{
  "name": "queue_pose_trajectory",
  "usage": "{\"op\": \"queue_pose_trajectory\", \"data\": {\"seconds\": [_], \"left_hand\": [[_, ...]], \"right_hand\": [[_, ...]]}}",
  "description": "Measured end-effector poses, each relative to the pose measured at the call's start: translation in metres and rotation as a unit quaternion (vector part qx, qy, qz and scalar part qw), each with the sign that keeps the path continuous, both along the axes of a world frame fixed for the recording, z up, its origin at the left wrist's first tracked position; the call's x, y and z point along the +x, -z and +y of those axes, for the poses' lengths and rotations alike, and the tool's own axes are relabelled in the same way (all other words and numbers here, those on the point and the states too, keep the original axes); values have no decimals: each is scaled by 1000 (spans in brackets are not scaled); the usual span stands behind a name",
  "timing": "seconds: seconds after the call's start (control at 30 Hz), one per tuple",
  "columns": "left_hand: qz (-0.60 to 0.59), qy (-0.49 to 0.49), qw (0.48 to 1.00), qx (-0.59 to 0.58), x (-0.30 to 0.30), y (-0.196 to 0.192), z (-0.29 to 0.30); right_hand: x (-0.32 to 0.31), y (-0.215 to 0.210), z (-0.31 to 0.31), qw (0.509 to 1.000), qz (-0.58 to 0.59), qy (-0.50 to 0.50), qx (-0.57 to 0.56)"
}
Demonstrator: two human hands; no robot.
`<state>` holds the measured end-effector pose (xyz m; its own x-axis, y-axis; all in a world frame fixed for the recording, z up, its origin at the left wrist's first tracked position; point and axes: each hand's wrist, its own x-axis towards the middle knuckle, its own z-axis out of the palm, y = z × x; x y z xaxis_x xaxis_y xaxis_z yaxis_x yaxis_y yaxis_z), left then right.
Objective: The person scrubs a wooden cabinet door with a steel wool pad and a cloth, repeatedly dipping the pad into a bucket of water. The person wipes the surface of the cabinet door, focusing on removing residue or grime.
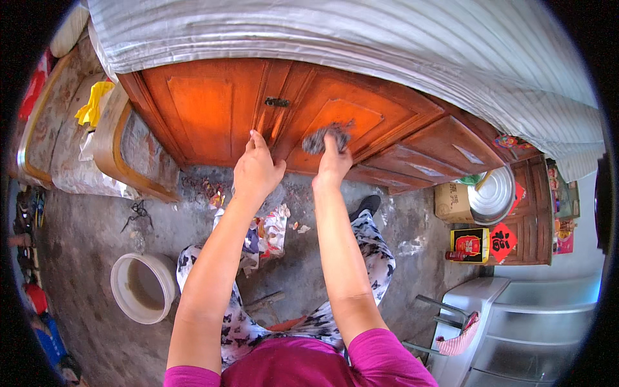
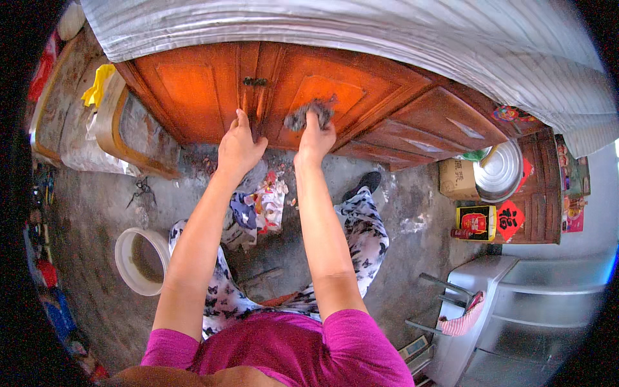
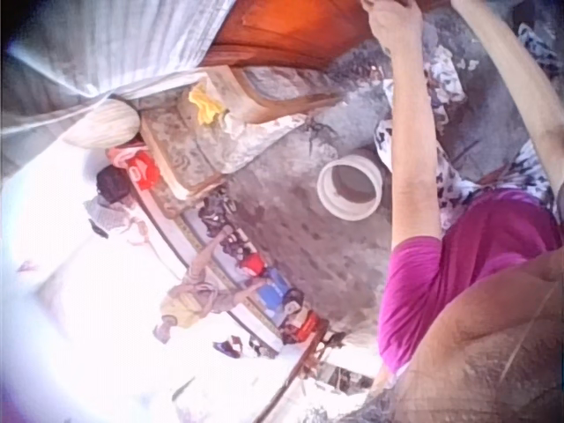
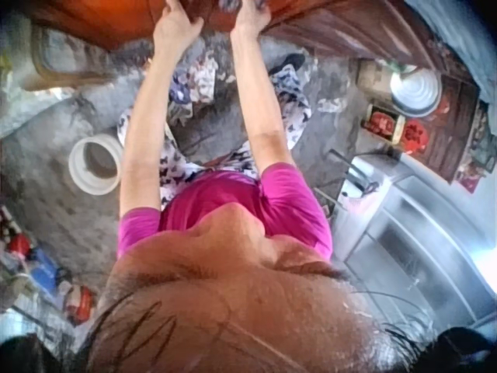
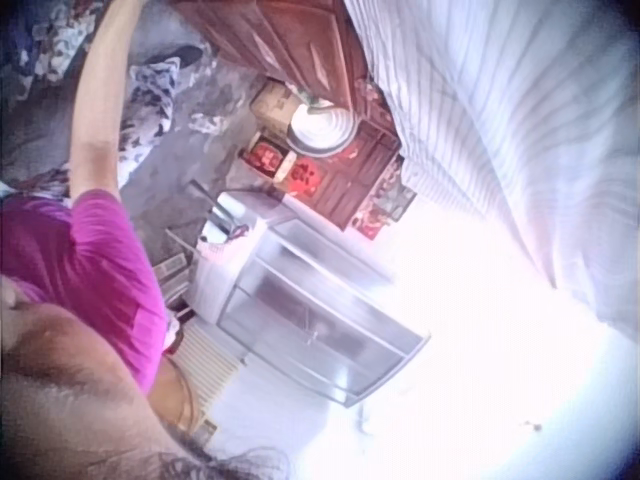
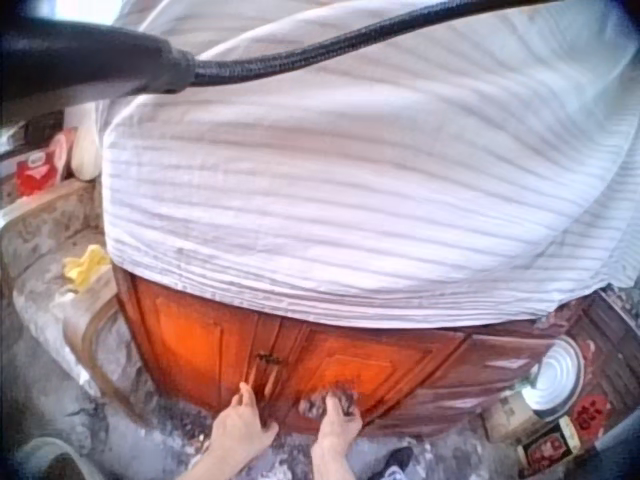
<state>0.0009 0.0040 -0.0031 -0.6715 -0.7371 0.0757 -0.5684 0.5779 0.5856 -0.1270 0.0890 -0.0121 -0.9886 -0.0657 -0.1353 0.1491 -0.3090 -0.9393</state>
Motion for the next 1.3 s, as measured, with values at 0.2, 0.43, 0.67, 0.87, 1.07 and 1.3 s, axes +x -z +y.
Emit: {"op": "queue_pose_trajectory", "data": {"seconds": [0.2, 0.43, 0.67, 0.87, 1.07, 1.3], "left_hand": [[-12, 3, 999, 38, -6, -13, 1], [14, -6, 1000, 7, 2, -2, 1], [18, 11, 999, 28, -15, -15, 9], [-38, 0, 999, 24, 1, -8, -1], [-31, 14, 999, 35, -9, -15, 6], [-47, -1, 999, 28, 1, -11, 1]], "right_hand": [[-11, -15, -8, 995, 76, 56, 7], [-3, -13, 3, 996, 81, 36, 7], [-47, 54, 27, 987, 124, 77, 65], [-13, -33, 13, 955, 273, 103, 51], [-46, 2, 31, 823, 453, 157, 304], [-29, -28, 24, 895, 372, 110, 221]]}}
